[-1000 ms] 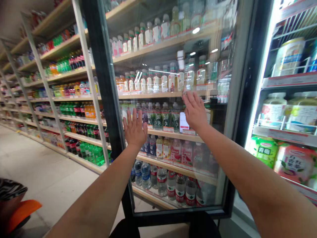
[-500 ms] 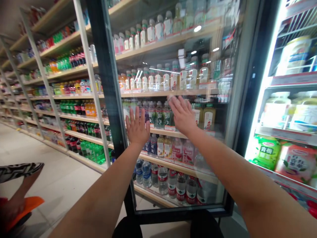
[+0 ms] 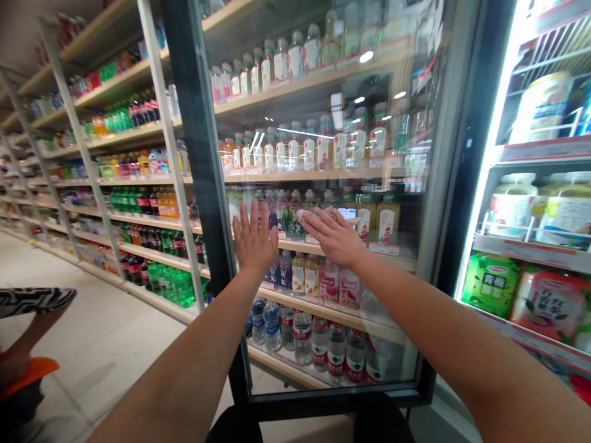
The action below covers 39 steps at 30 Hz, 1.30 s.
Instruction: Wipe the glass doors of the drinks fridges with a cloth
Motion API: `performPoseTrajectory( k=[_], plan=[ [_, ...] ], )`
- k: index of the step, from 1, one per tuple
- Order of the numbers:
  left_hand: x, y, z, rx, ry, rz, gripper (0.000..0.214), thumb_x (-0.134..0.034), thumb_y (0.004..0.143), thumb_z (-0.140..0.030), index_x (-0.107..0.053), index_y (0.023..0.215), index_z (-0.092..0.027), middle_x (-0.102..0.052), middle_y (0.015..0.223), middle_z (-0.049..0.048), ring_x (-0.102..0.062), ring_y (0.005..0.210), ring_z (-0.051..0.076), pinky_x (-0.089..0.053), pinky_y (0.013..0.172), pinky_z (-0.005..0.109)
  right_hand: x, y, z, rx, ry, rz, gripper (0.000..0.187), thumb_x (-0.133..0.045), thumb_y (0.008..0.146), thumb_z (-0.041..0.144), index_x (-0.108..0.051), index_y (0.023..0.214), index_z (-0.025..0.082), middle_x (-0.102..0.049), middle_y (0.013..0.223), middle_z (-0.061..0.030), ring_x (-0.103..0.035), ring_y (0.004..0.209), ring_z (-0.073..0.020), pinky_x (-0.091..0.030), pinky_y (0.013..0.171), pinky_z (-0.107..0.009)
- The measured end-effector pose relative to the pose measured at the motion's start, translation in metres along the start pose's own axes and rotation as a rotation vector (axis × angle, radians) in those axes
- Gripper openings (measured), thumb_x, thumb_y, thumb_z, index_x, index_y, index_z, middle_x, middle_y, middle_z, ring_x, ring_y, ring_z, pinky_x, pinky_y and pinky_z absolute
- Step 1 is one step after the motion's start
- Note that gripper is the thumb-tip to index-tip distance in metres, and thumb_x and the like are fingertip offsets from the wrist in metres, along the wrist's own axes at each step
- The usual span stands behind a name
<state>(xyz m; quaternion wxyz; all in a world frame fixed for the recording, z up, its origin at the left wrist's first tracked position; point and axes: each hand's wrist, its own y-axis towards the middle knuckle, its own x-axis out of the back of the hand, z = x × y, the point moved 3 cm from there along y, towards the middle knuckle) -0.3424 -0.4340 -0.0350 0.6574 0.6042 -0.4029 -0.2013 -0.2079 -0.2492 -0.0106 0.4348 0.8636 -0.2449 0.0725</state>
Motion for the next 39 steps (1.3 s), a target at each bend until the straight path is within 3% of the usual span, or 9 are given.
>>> performPoseTrajectory(
  k=[6, 8, 11, 13, 18, 24, 30, 36, 39],
  plan=[
    [0.0, 0.0, 0.0, 0.001, 0.004, -0.007, 0.06, -0.043, 0.103, -0.033, -0.033, 0.161, -0.019, -0.021, 0.17, 0.0105, -0.006, 0.16, 0.03, -0.007, 0.13, 0.057, 0.011, 0.018, -0.041, -0.354, -0.005, -0.174, 0.076, -0.045, 0.098, 0.018, -0.012, 0.165, 0.03, -0.035, 0.167, -0.0054, -0.029, 0.155, -0.035, -0.014, 0.125, -0.065],
    [0.001, -0.001, 0.0, 0.004, -0.009, -0.001, 0.06, -0.043, 0.103, -0.034, -0.033, 0.161, -0.02, -0.02, 0.17, 0.0097, -0.006, 0.16, 0.03, -0.006, 0.13, 0.057, 0.006, 0.014, -0.03, -0.242, 0.002, -0.127, 0.077, -0.045, 0.097, 0.017, -0.011, 0.166, 0.024, -0.032, 0.168, -0.0092, -0.026, 0.156, -0.0348, -0.017, 0.125, -0.063],
    [0.001, -0.001, -0.001, 0.006, -0.024, 0.002, 0.061, -0.043, 0.103, -0.034, -0.032, 0.161, -0.02, -0.02, 0.17, 0.0086, -0.005, 0.16, 0.029, -0.005, 0.13, 0.056, -0.003, 0.004, -0.001, 0.148, 0.035, 0.018, 0.076, -0.047, 0.097, 0.017, -0.015, 0.165, 0.026, -0.04, 0.165, -0.0035, -0.031, 0.155, -0.0241, -0.022, 0.127, -0.049],
    [0.001, -0.001, -0.001, 0.003, -0.018, -0.001, 0.06, -0.042, 0.103, -0.034, -0.033, 0.161, -0.019, -0.02, 0.17, 0.0084, -0.005, 0.16, 0.029, -0.004, 0.13, 0.055, -0.002, 0.005, 0.0, 0.191, 0.031, 0.043, 0.069, -0.047, 0.098, 0.018, -0.025, 0.163, 0.031, -0.044, 0.162, 0.0019, -0.035, 0.153, -0.0203, -0.022, 0.127, -0.046],
    [0.0, 0.0, 0.0, 0.002, -0.001, -0.01, 0.061, -0.043, 0.103, -0.033, -0.033, 0.161, -0.018, -0.02, 0.17, 0.0092, -0.004, 0.16, 0.029, -0.004, 0.13, 0.056, 0.01, 0.011, -0.043, -0.464, -0.059, -0.168, 0.065, -0.043, 0.098, 0.018, -0.03, 0.162, 0.024, -0.037, 0.166, -0.0076, -0.029, 0.155, -0.0319, -0.023, 0.124, -0.061],
    [-0.001, 0.0, 0.001, -0.006, -0.021, -0.028, 0.062, -0.044, 0.102, -0.034, -0.033, 0.161, -0.018, -0.021, 0.17, 0.0092, -0.004, 0.16, 0.029, -0.004, 0.13, 0.055, 0.0, -0.021, -0.011, 0.121, -0.005, 0.008, 0.068, -0.048, 0.096, 0.017, -0.03, 0.161, 0.03, -0.046, 0.161, 0.0014, -0.036, 0.152, -0.0195, -0.019, 0.129, -0.044],
    [0.0, 0.001, 0.001, 0.002, -0.077, -0.031, 0.061, -0.045, 0.101, -0.032, -0.037, 0.159, -0.016, -0.024, 0.169, 0.0125, -0.006, 0.16, 0.031, -0.005, 0.13, 0.059, 0.018, -0.04, -0.06, -0.499, -0.08, -0.141, 0.061, -0.045, 0.098, 0.021, -0.038, 0.159, 0.023, -0.039, 0.165, -0.0098, -0.032, 0.154, -0.0326, -0.024, 0.123, -0.062],
    [-0.003, 0.0, 0.003, -0.025, -0.113, -0.059, 0.062, -0.045, 0.101, -0.033, -0.034, 0.16, -0.018, -0.023, 0.169, 0.011, -0.003, 0.16, 0.03, -0.004, 0.129, 0.06, 0.007, -0.066, -0.035, 0.174, 0.015, 0.101, 0.065, -0.047, 0.098, 0.019, -0.032, 0.16, 0.032, -0.048, 0.16, 0.0008, -0.04, 0.15, -0.0194, -0.021, 0.128, -0.046],
    [-0.004, -0.001, 0.004, -0.031, -0.109, -0.07, 0.062, -0.045, 0.101, -0.033, -0.033, 0.161, -0.018, -0.021, 0.17, 0.0111, -0.002, 0.16, 0.029, -0.002, 0.129, 0.06, 0.017, -0.058, -0.059, -0.186, -0.055, 0.005, 0.061, -0.046, 0.099, 0.019, -0.037, 0.158, 0.03, -0.044, 0.162, -0.0023, -0.038, 0.152, -0.0255, -0.019, 0.127, -0.055]
  ],
)
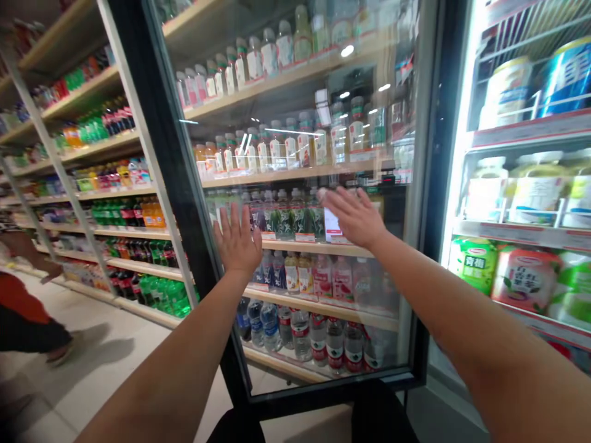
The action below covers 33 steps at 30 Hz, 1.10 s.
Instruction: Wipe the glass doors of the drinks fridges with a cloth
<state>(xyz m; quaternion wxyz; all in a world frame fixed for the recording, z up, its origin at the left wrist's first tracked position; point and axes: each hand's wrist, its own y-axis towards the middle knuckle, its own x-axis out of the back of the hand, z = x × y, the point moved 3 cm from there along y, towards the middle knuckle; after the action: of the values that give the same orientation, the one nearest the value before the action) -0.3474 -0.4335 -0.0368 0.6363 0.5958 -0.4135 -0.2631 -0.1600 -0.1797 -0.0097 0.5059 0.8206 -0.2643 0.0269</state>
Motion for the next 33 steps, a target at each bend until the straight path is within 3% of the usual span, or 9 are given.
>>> performPoseTrajectory(
  k=[2, 4, 9, 11, 15, 21, 26, 31, 33],
  plan=[
    [0.0, 0.0, 0.0, 0.005, 0.0, 0.012, 0.062, -0.045, 0.101, -0.033, -0.034, 0.16, -0.017, -0.021, 0.17, 0.0116, -0.001, 0.16, 0.029, -0.001, 0.129, 0.059, 0.004, 0.003, -0.011, -0.282, -0.032, -0.103, 0.06, -0.045, 0.098, 0.019, -0.039, 0.158, 0.024, -0.04, 0.164, -0.0079, -0.035, 0.153, -0.0309, -0.023, 0.124, -0.06],
    [0.0, 0.001, -0.001, 0.017, -0.008, 0.031, 0.063, -0.045, 0.101, -0.033, -0.034, 0.16, -0.016, -0.02, 0.17, 0.0123, 0.0, 0.16, 0.03, 0.0, 0.129, 0.06, 0.001, -0.004, -0.003, -0.289, -0.022, -0.135, 0.061, -0.046, 0.097, 0.019, -0.04, 0.158, 0.019, -0.041, 0.164, -0.0107, -0.033, 0.154, -0.0329, -0.028, 0.122, -0.059],
    [0.001, 0.001, -0.002, 0.048, -0.038, 0.056, 0.064, -0.046, 0.1, -0.032, -0.033, 0.161, -0.017, -0.02, 0.17, 0.0106, 0.001, 0.16, 0.029, 0.002, 0.129, 0.06, -0.013, -0.024, 0.048, 0.357, 0.095, 0.038, 0.063, -0.044, 0.097, 0.015, -0.036, 0.159, 0.027, -0.051, 0.157, -0.0004, -0.043, 0.148, -0.0212, -0.026, 0.127, -0.046],
    [0.001, 0.001, -0.002, 0.049, -0.029, 0.055, 0.064, -0.046, 0.1, -0.032, -0.033, 0.161, -0.017, -0.02, 0.17, 0.0108, 0.001, 0.16, 0.029, 0.001, 0.129, 0.059, -0.012, -0.012, 0.042, 0.25, 0.088, 0.021, 0.066, -0.045, 0.097, 0.015, -0.032, 0.16, 0.028, -0.048, 0.159, -0.001, -0.042, 0.149, -0.023, -0.022, 0.128, -0.05],
    [0.002, 0.001, -0.002, 0.032, 0.022, 0.055, 0.063, -0.043, 0.102, -0.034, -0.032, 0.161, -0.017, -0.018, 0.171, 0.0108, 0.001, 0.16, 0.028, 0.0, 0.13, 0.058, -0.009, 0.011, 0.02, -0.263, 0.06, -0.147, 0.069, -0.046, 0.097, 0.016, -0.027, 0.163, 0.025, -0.034, 0.167, -0.0081, -0.027, 0.156, -0.0315, -0.026, 0.124, -0.06],
    [0.001, 0.0, -0.003, 0.017, 0.074, 0.058, 0.061, -0.04, 0.103, -0.034, -0.031, 0.161, -0.016, -0.016, 0.171, 0.0109, 0.002, 0.16, 0.028, -0.001, 0.13, 0.057, -0.024, -0.001, 0.055, 0.291, 0.154, 0.054, 0.074, -0.048, 0.094, 0.012, -0.025, 0.163, 0.029, -0.047, 0.16, -0.0029, -0.037, 0.152, -0.023, -0.029, 0.126, -0.047],
    [-0.001, 0.001, 0.0, 0.01, 0.054, 0.034, 0.062, -0.042, 0.102, -0.035, -0.032, 0.161, -0.017, -0.019, 0.17, 0.0114, 0.0, 0.16, 0.029, -0.003, 0.129, 0.058, -0.015, 0.025, 0.027, -0.302, 0.126, -0.116, 0.068, -0.041, 0.098, 0.013, -0.026, 0.163, 0.024, -0.03, 0.169, -0.0063, -0.02, 0.159, -0.0299, -0.025, 0.127, -0.058],
    [0.001, 0.001, -0.002, 0.046, -0.046, 0.038, 0.063, -0.044, 0.101, -0.034, -0.033, 0.16, -0.016, -0.021, 0.17, 0.0139, 0.001, 0.16, 0.03, 0.001, 0.128, 0.062, -0.026, 0.033, 0.072, -0.116, 0.325, -0.003, 0.078, -0.037, 0.098, 0.008, -0.009, 0.165, 0.033, -0.031, 0.169, -0.0019, -0.015, 0.16, -0.0257, -0.024, 0.129, -0.058],
    [0.004, 0.001, -0.015, 0.092, -0.095, 0.003, 0.063, -0.04, 0.102, -0.034, -0.03, 0.161, -0.015, -0.019, 0.17, 0.015, 0.002, 0.16, 0.03, 0.001, 0.127, 0.063, -0.03, 0.037, 0.089, -0.176, 0.427, -0.065, 0.083, -0.035, 0.097, 0.006, 0.005, 0.164, 0.033, -0.023, 0.171, -0.0027, -0.013, 0.16, -0.0237, -0.025, 0.13, -0.055]
  ],
)
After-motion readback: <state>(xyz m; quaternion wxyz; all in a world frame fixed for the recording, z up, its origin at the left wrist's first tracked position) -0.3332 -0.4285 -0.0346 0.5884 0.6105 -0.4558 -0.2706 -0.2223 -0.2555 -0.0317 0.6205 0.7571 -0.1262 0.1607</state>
